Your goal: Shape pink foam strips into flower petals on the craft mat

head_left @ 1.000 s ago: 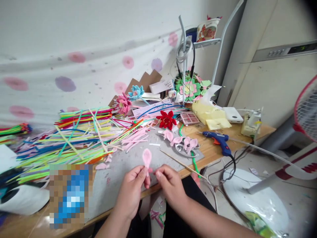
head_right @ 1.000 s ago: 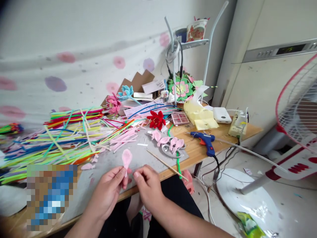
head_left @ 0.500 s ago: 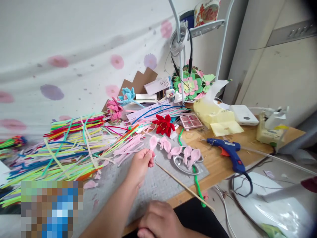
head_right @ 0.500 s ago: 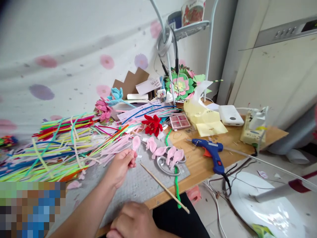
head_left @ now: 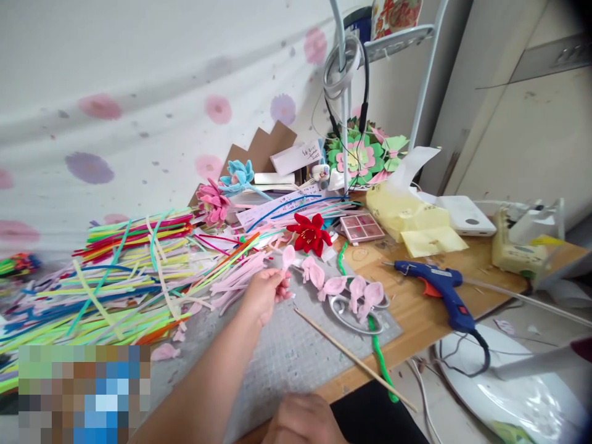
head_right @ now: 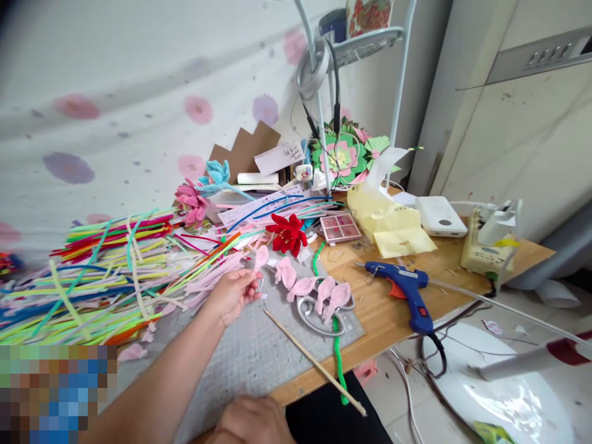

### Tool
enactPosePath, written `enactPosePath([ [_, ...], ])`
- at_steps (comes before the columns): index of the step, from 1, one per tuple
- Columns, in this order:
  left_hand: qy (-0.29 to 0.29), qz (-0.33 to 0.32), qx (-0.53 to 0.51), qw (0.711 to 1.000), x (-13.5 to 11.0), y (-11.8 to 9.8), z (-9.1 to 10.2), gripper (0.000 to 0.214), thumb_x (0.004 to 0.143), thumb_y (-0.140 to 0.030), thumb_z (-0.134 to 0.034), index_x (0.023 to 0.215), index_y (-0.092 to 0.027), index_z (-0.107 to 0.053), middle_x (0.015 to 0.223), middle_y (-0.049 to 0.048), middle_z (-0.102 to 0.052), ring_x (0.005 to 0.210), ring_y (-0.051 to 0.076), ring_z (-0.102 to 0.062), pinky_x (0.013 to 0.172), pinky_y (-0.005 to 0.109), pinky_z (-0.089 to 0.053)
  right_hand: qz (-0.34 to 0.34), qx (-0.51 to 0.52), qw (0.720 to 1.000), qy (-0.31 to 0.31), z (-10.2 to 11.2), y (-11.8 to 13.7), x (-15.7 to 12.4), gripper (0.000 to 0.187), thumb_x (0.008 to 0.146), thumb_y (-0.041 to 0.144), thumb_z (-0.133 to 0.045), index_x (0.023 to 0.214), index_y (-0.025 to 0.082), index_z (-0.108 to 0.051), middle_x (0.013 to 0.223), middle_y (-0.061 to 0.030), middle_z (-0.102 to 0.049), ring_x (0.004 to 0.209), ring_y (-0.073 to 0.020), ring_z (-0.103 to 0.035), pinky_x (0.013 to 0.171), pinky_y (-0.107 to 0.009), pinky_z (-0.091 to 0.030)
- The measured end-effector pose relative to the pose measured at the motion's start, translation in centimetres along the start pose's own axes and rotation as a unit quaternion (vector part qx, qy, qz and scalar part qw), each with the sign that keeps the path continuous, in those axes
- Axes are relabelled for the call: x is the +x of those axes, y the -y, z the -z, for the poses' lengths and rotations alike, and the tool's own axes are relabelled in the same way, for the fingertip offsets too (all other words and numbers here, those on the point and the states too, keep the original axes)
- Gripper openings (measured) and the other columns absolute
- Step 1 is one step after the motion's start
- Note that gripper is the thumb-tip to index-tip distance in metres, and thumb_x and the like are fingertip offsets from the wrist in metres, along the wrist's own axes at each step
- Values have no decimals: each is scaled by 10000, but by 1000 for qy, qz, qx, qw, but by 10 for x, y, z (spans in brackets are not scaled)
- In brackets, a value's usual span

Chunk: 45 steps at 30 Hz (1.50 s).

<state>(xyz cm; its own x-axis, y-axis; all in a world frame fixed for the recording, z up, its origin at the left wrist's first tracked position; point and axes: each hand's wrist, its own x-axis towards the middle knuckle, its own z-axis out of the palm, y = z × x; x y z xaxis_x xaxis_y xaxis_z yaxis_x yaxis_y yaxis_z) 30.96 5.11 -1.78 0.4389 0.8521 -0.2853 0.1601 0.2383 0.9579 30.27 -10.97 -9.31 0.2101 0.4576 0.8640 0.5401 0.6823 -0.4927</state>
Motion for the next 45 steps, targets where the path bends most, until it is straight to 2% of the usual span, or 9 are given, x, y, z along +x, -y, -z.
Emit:
enactPosePath([
  [4, 13, -22, 4, 1000, -25, -7, 0, 186, 722, -303, -619, 704, -118, -602, 501, -41, -510, 393, 56, -422, 468, 224, -461, -60, 87, 994, -36, 13, 8, 16, 413, 925, 404, -376, 617, 189, -548, 466, 24, -523, 412, -71, -457, 415, -194, -341],
  [6, 13, -39, 9, 999, -47, -7, 4, 194, 730, -316, -622, 704, -124, -602, 518, -36, -532, 418, 62, -451, 483, 210, -450, -156, 115, 980, -40, 23, 9, 29, 284, 882, 375, -474, 730, 180, -614, 562, -1, -565, 498, -92, -513, 467, -195, -393],
  [9, 10, -101, 58, 993, -80, -3, 12, 209, 780, -335, -577, 714, -138, -599, 537, -26, -561, 456, 75, -494, 471, 186, -408, -406, 170, 889, -128, 31, 5, 52, 160, 849, 319, -548, 834, 178, -622, 674, -2, -567, 548, -93, -519, 497, -203, -427],
  [11, 6, -119, 105, 987, -99, 0, 17, 228, 808, -336, -543, 687, -148, -584, 548, -19, -579, 472, 82, -514, 480, 188, -406, -484, 268, 816, -167, 28, 2, 65, 201, 796, 363, -611, 856, 171, -608, 675, 12, -562, 502, -80, -486, 456, -199, -411],
  [17, 41, -157, 250, 954, -135, 4, 34, 279, 856, -298, -458, 625, -171, -549, 536, -20, -569, 474, 98, -526, 490, 202, -409, -535, 401, 730, -140, 15, 9, 80, 311, 705, 377, -702, 593, 128, -553, 478, 53, -460, 406, -41, -371, 408, -176, -268],
  [24, 2, -385, 346, 856, -136, 24, 61, 219, 870, -225, -463, 696, -174, -587, 581, -17, -548, 552, 106, -530, 555, 210, -390, -592, 497, 615, -156, 6, 34, 81, 342, 562, 296, -800, 536, 146, -493, 404, 81, -397, 384, -29, -285, 392, -165, -208],
  [28, 18, -390, 327, 860, -137, 26, 67, 257, 876, -232, -463, 643, -180, -558, 576, -16, -524, 557, 112, -514, 555, 217, -375, -581, 474, 648, -136, 1, 39, 82, 342, 580, 309, -792, 539, 144, -495, 411, 81, -401, 392, -31, -303, 405, -169, -228],
  [37, 111, -257, 238, 930, -147, 9, 73, 193, 845, -330, -511, 787, -184, -624, 781, 33, -579, 760, 174, -543, 693, 248, -399, -455, 249, 855, -24, 13, 15, 93, 328, 732, 393, -654, 551, 149, -529, 470, 52, -437, 448, -61, -359, 444, -196, -278],
  [45, 64, -178, 169, 967, -141, 12, 57, 273, 822, -352, -540, 640, -166, -621, 643, 11, -567, 664, 156, -507, 640, 237, -372, -380, 106, 918, 45, 22, 9, 94, 339, 802, 401, -558, 575, 148, -553, 505, 31, -461, 492, -84, -389, 479, -214, -299],
])
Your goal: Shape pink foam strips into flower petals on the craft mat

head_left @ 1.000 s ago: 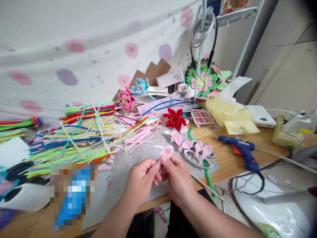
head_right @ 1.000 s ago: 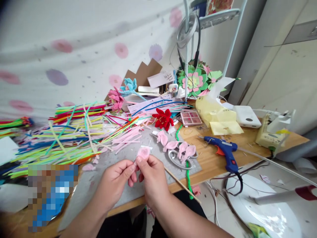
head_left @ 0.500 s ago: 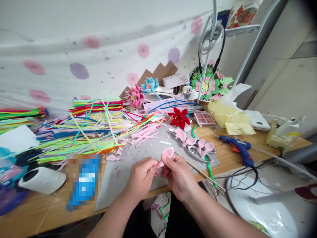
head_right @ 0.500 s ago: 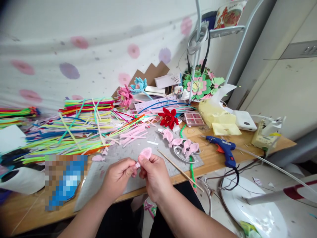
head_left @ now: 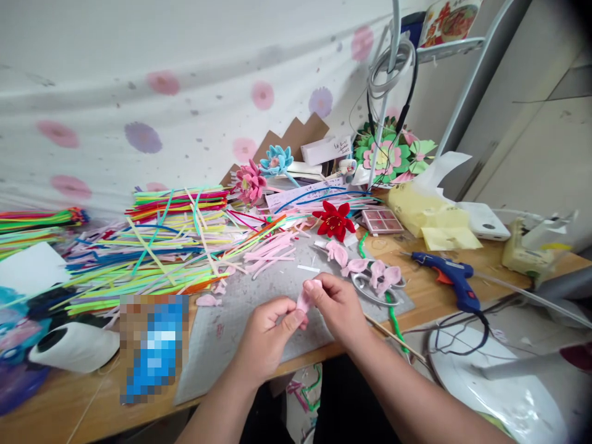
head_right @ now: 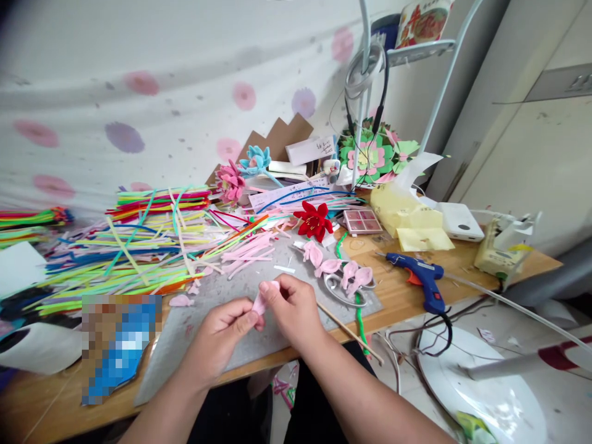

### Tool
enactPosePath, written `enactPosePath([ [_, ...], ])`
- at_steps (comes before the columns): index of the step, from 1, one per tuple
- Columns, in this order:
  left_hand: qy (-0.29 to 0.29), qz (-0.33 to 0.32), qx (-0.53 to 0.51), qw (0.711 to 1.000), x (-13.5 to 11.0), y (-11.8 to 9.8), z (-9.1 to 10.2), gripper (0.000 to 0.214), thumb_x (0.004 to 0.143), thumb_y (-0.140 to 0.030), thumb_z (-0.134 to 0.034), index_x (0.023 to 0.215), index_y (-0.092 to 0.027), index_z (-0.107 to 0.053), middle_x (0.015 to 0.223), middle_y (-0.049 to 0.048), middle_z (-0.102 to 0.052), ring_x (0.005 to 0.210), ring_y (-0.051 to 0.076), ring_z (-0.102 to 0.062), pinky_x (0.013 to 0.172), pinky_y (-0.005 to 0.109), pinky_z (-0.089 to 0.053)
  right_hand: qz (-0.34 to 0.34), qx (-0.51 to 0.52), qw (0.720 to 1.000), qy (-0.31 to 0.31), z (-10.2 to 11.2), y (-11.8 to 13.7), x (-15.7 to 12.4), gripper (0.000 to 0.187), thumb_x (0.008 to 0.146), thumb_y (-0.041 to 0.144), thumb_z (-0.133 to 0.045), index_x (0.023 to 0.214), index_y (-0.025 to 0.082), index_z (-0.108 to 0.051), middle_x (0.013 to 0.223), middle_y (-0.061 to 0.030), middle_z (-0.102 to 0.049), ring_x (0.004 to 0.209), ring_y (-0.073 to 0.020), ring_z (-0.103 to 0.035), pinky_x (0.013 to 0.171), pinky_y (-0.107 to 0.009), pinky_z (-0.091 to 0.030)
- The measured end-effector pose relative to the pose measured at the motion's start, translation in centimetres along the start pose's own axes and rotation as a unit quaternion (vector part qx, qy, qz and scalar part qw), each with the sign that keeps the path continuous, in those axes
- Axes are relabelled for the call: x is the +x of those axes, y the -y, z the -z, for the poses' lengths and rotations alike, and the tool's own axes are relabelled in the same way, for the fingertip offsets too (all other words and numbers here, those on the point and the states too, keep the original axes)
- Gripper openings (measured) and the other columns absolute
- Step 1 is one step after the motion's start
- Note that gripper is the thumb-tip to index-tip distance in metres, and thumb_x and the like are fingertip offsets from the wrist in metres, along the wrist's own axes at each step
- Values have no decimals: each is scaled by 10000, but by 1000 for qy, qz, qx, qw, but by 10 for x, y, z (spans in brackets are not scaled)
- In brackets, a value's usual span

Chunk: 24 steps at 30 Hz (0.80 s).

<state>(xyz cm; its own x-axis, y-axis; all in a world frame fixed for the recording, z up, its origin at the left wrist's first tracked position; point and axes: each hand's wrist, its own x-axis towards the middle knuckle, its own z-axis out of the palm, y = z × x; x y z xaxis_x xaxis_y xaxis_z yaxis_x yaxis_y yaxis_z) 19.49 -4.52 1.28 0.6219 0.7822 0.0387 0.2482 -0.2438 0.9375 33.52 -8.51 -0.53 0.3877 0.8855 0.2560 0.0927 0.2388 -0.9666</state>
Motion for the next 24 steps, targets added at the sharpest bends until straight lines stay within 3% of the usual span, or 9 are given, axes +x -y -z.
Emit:
enactPosePath([
  [3, 5, -25, -62, 998, 2, 7, -4, 246, 822, -343, -554, 690, -169, -667, 702, 29, -594, 728, 178, -538, 694, 258, -392, -9, 28, 999, 28, 1, -3, 1, 372, 798, 400, -563, 524, 151, -527, 453, 43, -434, 462, -75, -370, 464, -209, -273],
  [6, 21, -41, -147, 988, 6, 14, -10, 233, 819, -344, -571, 718, -170, -689, 760, 49, -628, 793, 203, -562, 764, 293, -408, -69, 169, 982, 47, -2, -8, 4, 382, 804, 424, -563, 538, 161, -487, 405, 55, -432, 399, -61, -337, 427, -200, -250],
  [8, 33, -29, -170, 985, 9, 16, -12, 235, 813, -354, -584, 725, -166, -694, 766, 57, -647, 800, 206, -571, 779, 300, -409, -99, 229, 967, 46, -3, -12, 6, 398, 806, 447, -562, 545, 164, -459, 394, 59, -421, 373, -56, -326, 408, -195, -242],
  [10, 24, -4, -166, 986, 16, 15, -14, 227, 803, -360, -599, 752, -161, -697, 764, 58, -653, 802, 202, -571, 782, 297, -410, -87, 232, 968, 21, -1, -16, 5, 387, 824, 462, -537, 593, 157, -485, 442, 51, -442, 394, -60, -356, 416, -193, -273],
  [14, -73, 27, -149, 986, 45, 13, -15, 211, 753, -372, -644, 747, -163, -672, 753, 38, -625, 743, 158, -530, 734, 268, -419, -8, 151, 983, -105, 5, -23, -17, 254, 864, 395, -498, 947, 166, -570, 690, 10, -532, 553, -92, -466, 519, -206, -391],
  [15, -93, 33, -146, 984, 57, 13, -16, 227, 734, -384, -652, 711, -158, -656, 744, 34, -618, 693, 139, -507, 691, 253, -419, 15, 118, 985, -123, 5, -25, -25, 225, 873, 361, -485, 962, 173, -569, 708, 2, -537, 592, -104, -492, 538, -209, -407],
  [18, -84, 46, -118, 988, 93, 16, -23, 262, 684, -400, -656, 694, -138, -646, 749, 37, -619, 585, 97, -459, 602, 231, -410, 126, 8, 989, -71, 5, -33, -46, 162, 870, 272, -468, 897, 169, -589, 671, -8, -543, 598, -118, -521, 548, -217, -413],
  [21, -73, 60, -71, 993, 125, 22, -33, 241, 649, -343, -665, 760, -129, -671, 677, 18, -612, 546, 95, -478, 574, 229, -414, 247, -62, 966, -37, 4, -42, -51, 182, 865, 285, -448, 857, 166, -586, 584, -4, -540, 525, -119, -509, 496, -217, -387],
  [24, -72, 63, -24, 995, 146, 30, -39, 192, 627, -275, -654, 761, -138, -667, 619, -2, -604, 532, 109, -506, 546, 227, -410, 314, -87, 945, -44, 2, -52, -46, 234, 890, 333, -395, 853, 177, -564, 560, -7, -565, 489, -119, -509, 468, -220, -376],
])
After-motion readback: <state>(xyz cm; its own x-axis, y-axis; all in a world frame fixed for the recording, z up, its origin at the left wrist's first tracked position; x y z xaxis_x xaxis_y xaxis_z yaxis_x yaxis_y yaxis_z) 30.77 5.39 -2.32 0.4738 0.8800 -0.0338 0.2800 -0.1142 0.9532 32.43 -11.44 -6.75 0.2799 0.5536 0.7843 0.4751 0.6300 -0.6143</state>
